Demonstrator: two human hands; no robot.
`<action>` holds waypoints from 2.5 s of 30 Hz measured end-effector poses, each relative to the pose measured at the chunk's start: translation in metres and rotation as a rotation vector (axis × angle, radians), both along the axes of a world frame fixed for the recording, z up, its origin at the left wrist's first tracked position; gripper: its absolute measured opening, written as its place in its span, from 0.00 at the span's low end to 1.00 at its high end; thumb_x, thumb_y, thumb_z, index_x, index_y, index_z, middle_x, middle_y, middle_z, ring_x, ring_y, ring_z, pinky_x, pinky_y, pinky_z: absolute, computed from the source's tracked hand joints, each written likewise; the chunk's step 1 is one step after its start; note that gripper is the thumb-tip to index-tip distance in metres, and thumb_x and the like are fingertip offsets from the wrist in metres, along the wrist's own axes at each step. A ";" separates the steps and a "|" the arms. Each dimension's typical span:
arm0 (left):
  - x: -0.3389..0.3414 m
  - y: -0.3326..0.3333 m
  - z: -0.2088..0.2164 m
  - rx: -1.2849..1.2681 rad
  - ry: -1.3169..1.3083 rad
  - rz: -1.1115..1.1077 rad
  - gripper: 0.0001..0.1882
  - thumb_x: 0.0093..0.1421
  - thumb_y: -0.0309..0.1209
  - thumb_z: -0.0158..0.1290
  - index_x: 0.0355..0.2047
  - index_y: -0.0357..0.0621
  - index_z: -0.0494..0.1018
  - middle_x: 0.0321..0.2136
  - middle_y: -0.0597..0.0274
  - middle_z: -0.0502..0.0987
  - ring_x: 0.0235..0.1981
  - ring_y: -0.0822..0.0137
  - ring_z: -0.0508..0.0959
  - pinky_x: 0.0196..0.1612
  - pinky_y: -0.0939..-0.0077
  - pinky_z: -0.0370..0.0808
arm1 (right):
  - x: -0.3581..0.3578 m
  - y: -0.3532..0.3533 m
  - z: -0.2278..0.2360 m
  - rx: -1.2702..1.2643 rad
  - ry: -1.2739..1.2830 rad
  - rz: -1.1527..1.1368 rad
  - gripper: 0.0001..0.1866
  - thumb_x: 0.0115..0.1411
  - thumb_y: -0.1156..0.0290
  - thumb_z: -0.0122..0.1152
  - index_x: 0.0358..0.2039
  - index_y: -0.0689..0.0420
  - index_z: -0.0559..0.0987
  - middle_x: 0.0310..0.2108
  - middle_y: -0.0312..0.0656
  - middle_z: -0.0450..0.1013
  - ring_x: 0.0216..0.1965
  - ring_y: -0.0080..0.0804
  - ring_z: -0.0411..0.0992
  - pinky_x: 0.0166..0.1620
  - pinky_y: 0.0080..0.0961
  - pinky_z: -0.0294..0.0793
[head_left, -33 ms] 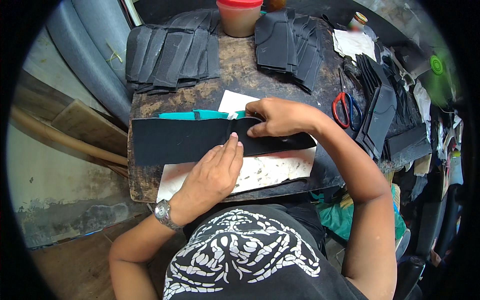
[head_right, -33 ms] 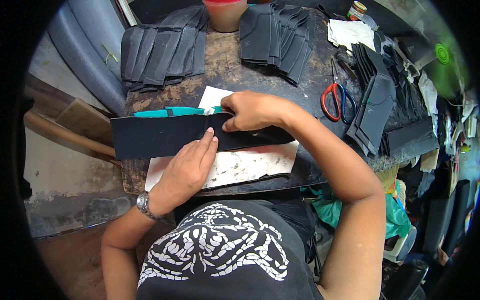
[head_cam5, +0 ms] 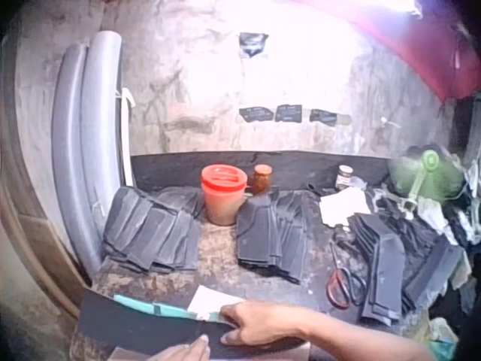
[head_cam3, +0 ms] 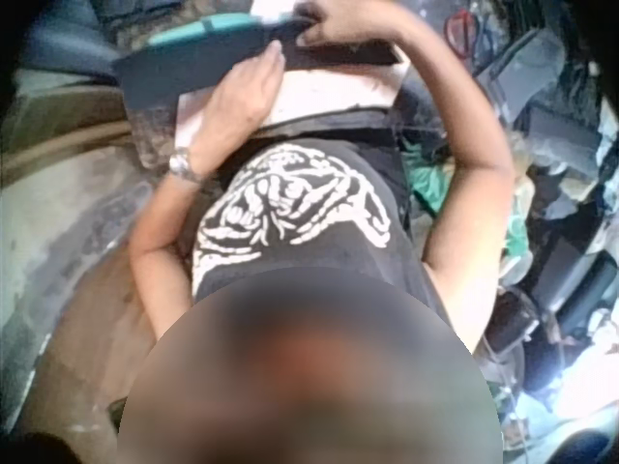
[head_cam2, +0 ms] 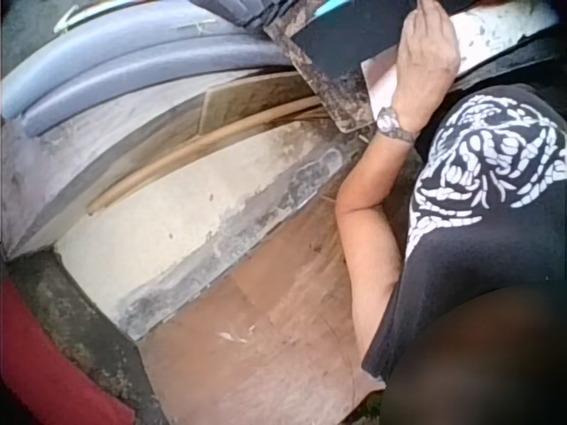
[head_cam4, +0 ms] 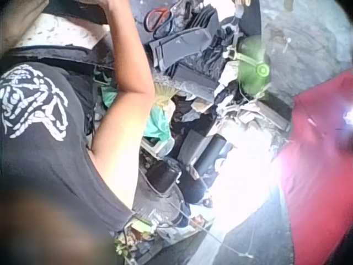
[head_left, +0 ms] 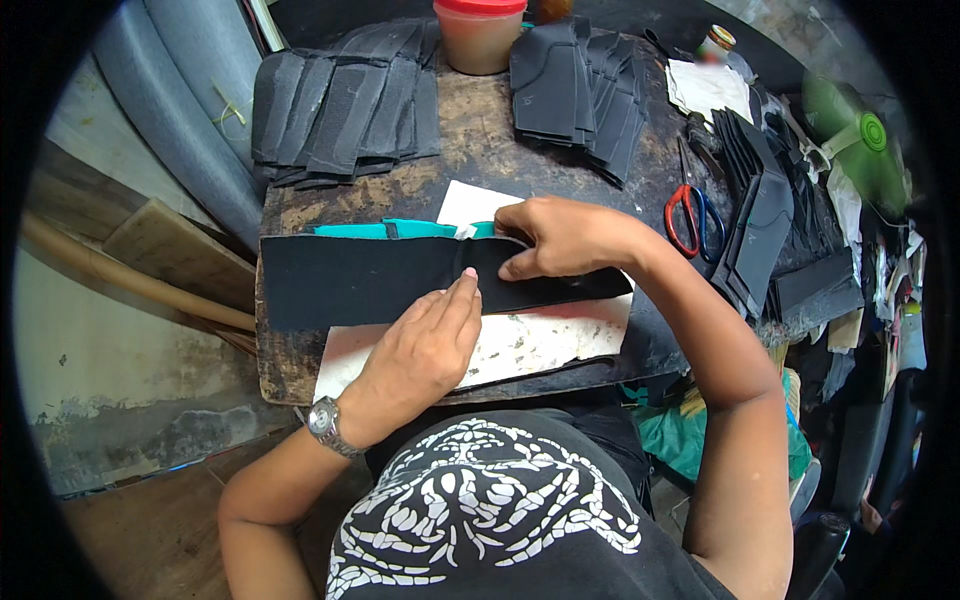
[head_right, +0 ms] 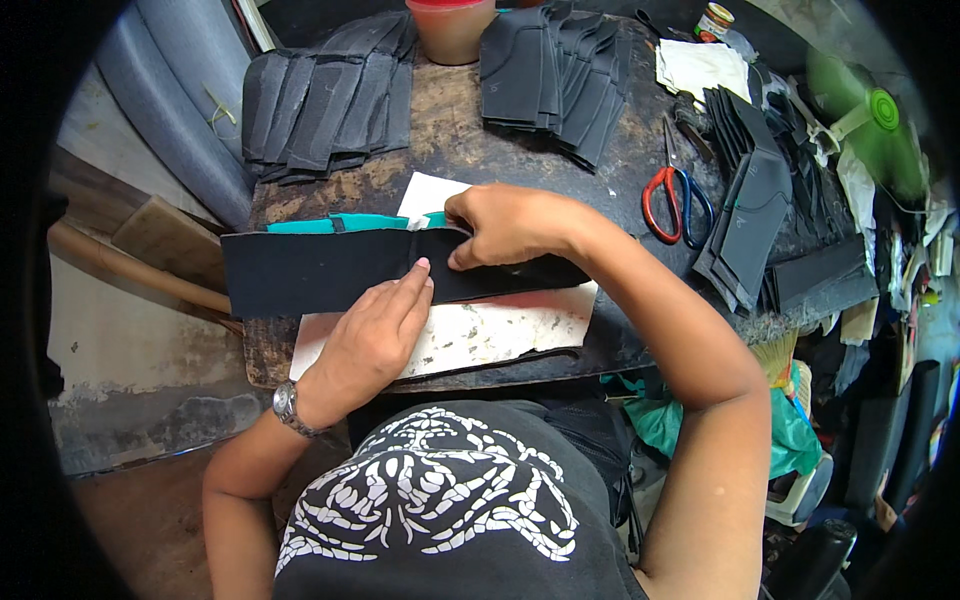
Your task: The person repeatedly picks up black fabric pieces from a workbench, folds each piece in half, and places it back on the bench. The person handles the pieces one at a time, turning them over and aligning edges before folding.
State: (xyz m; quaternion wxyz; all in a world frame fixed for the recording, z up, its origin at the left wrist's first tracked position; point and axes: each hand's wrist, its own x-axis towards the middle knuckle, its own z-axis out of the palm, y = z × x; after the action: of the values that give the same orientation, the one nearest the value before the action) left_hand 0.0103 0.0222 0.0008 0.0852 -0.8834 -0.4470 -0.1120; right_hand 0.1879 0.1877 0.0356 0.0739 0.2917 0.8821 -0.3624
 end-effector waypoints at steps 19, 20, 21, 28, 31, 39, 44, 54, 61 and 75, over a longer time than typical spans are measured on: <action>-0.003 0.002 -0.008 0.009 -0.002 -0.010 0.25 0.57 0.24 0.51 0.55 0.27 0.71 0.55 0.39 0.74 0.52 0.56 0.78 0.53 0.66 0.74 | 0.001 -0.014 0.003 0.000 -0.048 0.005 0.28 0.54 0.65 0.71 0.50 0.69 0.76 0.40 0.62 0.77 0.46 0.54 0.76 0.49 0.40 0.73; -0.003 0.002 -0.008 0.008 0.004 -0.017 0.25 0.57 0.24 0.51 0.55 0.28 0.71 0.55 0.39 0.73 0.52 0.56 0.78 0.53 0.66 0.74 | 0.001 -0.014 0.003 0.006 -0.053 0.003 0.28 0.54 0.65 0.71 0.51 0.69 0.76 0.40 0.61 0.77 0.46 0.54 0.76 0.49 0.40 0.73; -0.004 0.002 -0.009 0.008 0.006 -0.017 0.25 0.57 0.24 0.51 0.55 0.28 0.71 0.55 0.39 0.73 0.52 0.56 0.78 0.53 0.66 0.74 | 0.000 -0.015 0.003 0.017 -0.047 0.004 0.28 0.54 0.65 0.70 0.51 0.68 0.76 0.40 0.61 0.77 0.46 0.54 0.76 0.49 0.40 0.73; -0.004 0.002 -0.008 -0.002 -0.007 -0.017 0.25 0.57 0.25 0.52 0.56 0.29 0.72 0.56 0.40 0.72 0.53 0.55 0.77 0.53 0.65 0.74 | 0.000 -0.014 0.003 0.008 -0.065 0.021 0.28 0.54 0.64 0.70 0.51 0.68 0.76 0.40 0.61 0.77 0.46 0.54 0.77 0.49 0.40 0.73; -0.004 0.002 -0.005 -0.012 0.007 -0.028 0.24 0.58 0.25 0.51 0.55 0.29 0.72 0.55 0.40 0.72 0.55 0.54 0.76 0.54 0.63 0.74 | 0.000 -0.015 0.002 0.051 -0.046 0.036 0.26 0.54 0.65 0.70 0.49 0.69 0.76 0.39 0.61 0.78 0.45 0.53 0.77 0.49 0.41 0.73; 0.008 -0.001 -0.006 -0.073 -0.062 -0.020 0.23 0.59 0.24 0.49 0.55 0.27 0.70 0.54 0.42 0.72 0.57 0.49 0.74 0.57 0.59 0.72 | 0.002 -0.018 0.001 0.054 -0.023 0.032 0.24 0.54 0.66 0.70 0.47 0.68 0.76 0.37 0.61 0.77 0.44 0.55 0.77 0.47 0.43 0.72; 0.010 -0.004 -0.009 -0.069 -0.073 -0.010 0.23 0.59 0.25 0.49 0.55 0.27 0.70 0.54 0.42 0.72 0.58 0.49 0.72 0.58 0.58 0.71 | 0.011 -0.014 0.006 0.003 -0.039 0.049 0.25 0.54 0.67 0.69 0.49 0.68 0.74 0.38 0.61 0.77 0.44 0.56 0.76 0.47 0.43 0.72; 0.015 -0.003 -0.011 -0.048 -0.087 0.002 0.23 0.59 0.26 0.48 0.54 0.27 0.71 0.53 0.45 0.73 0.55 0.54 0.73 0.57 0.58 0.68 | 0.006 -0.023 -0.002 0.112 -0.057 0.032 0.24 0.53 0.69 0.69 0.47 0.68 0.74 0.38 0.60 0.77 0.45 0.56 0.76 0.49 0.43 0.73; 0.020 -0.002 -0.012 0.005 -0.064 0.016 0.24 0.60 0.27 0.48 0.57 0.31 0.71 0.49 0.46 0.74 0.53 0.55 0.74 0.54 0.60 0.69 | 0.038 -0.016 0.010 0.168 -0.052 -0.070 0.23 0.54 0.62 0.70 0.43 0.67 0.76 0.37 0.58 0.78 0.43 0.55 0.77 0.48 0.42 0.75; 0.036 0.008 -0.005 -0.039 -0.068 0.008 0.24 0.59 0.26 0.49 0.56 0.32 0.71 0.52 0.47 0.73 0.51 0.57 0.73 0.53 0.58 0.69 | 0.098 -0.018 -0.043 -0.234 0.476 -0.624 0.18 0.56 0.77 0.68 0.47 0.61 0.74 0.25 0.30 0.67 0.28 0.18 0.62 0.30 0.21 0.62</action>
State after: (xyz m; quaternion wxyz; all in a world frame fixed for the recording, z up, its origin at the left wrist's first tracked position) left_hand 0.0466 0.0299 -0.0037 0.0532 -0.8787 -0.4553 -0.1332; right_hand 0.2856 0.1699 -0.0070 -0.2128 0.4429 0.6966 -0.5228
